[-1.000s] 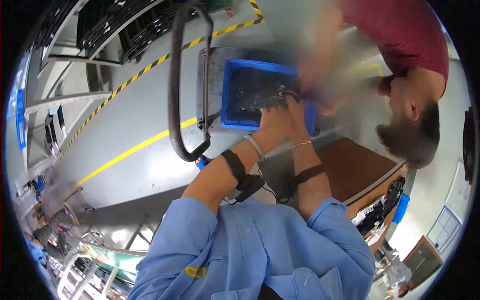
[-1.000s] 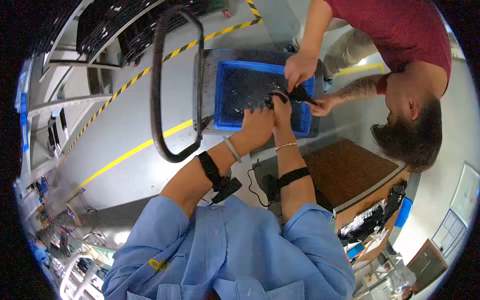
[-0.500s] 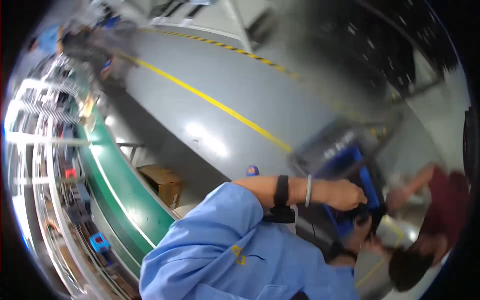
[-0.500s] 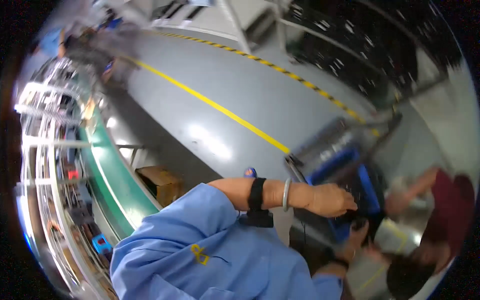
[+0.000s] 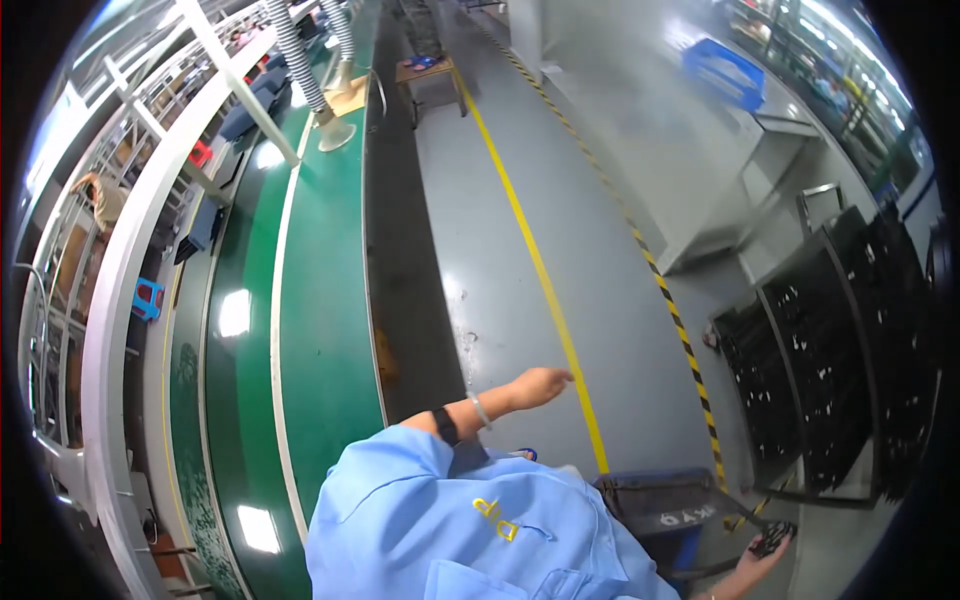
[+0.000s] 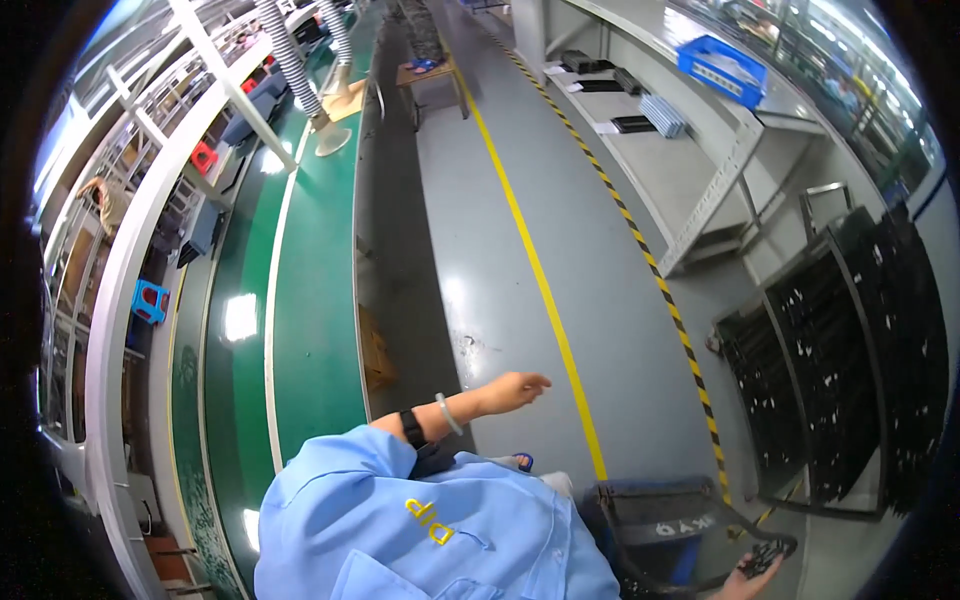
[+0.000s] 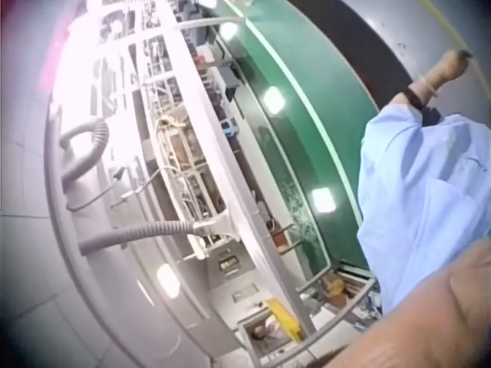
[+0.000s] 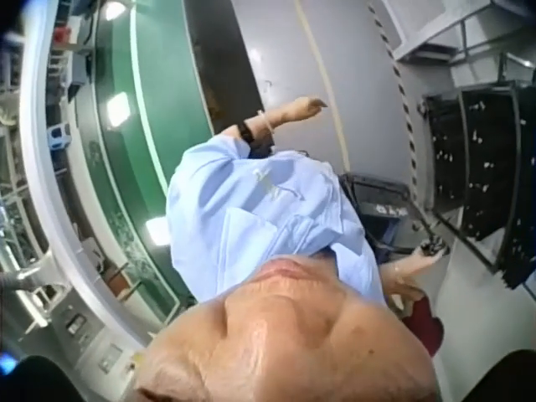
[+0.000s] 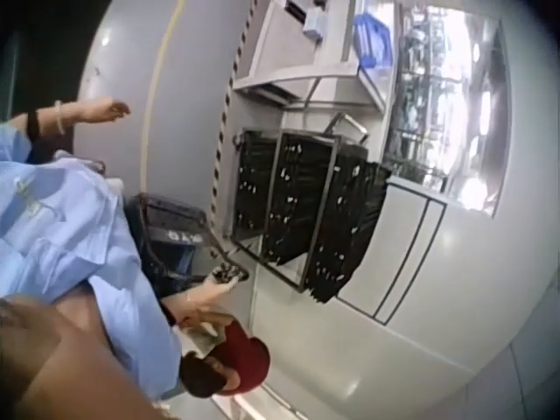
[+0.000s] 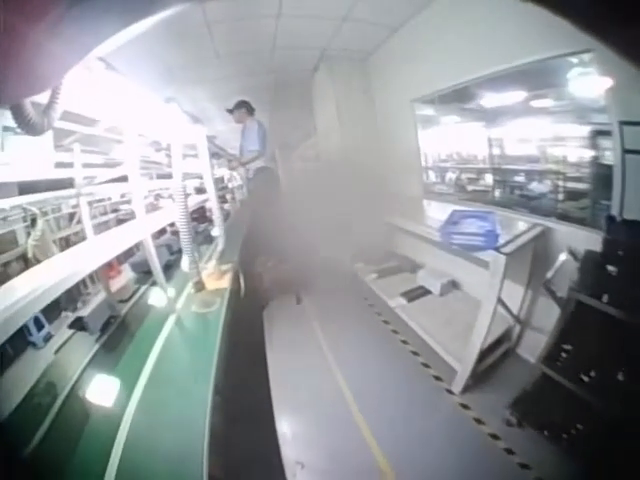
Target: Cleaning and drying black plastic components using an exhaust or air hose at a factory workstation.
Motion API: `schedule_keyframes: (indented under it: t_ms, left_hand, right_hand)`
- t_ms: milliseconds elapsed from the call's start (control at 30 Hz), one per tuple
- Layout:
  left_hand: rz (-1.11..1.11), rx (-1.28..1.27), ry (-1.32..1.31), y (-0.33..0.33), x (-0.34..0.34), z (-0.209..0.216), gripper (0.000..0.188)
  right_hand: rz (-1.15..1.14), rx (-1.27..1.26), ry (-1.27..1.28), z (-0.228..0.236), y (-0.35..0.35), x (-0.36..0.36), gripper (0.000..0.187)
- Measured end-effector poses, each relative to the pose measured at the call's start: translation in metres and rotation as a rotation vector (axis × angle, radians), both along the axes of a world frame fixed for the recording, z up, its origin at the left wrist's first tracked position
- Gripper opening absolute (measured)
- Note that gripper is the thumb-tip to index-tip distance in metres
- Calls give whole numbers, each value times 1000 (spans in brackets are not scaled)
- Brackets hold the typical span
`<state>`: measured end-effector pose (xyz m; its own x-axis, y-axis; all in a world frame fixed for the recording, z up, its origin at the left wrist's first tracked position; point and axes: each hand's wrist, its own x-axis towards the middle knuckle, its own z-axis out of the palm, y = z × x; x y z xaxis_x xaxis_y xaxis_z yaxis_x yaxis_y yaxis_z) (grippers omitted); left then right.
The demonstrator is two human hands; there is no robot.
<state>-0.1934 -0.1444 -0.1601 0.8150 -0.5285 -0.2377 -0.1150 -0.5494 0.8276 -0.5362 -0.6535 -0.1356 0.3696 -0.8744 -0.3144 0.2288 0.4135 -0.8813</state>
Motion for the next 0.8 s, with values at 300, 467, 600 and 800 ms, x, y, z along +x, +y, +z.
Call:
schedule_keyframes:
  t_ms: [300, 467, 600, 800]
  left_hand:
    - [312, -18, 178, 95, 53, -20, 30]
    - [553, 43, 100, 129, 119, -12, 32]
    - [706, 59, 54, 136, 175, 14, 32]
    - [936, 60, 47, 165, 219, 20, 33]
  right_hand:
    - [298, 271, 36, -21, 41, 301, 21]
    - [447, 434, 100, -50, 56, 448, 15]
    - [584, 401, 162, -52, 68, 578, 16]
    - [951, 326, 157, -49, 173, 777, 21]
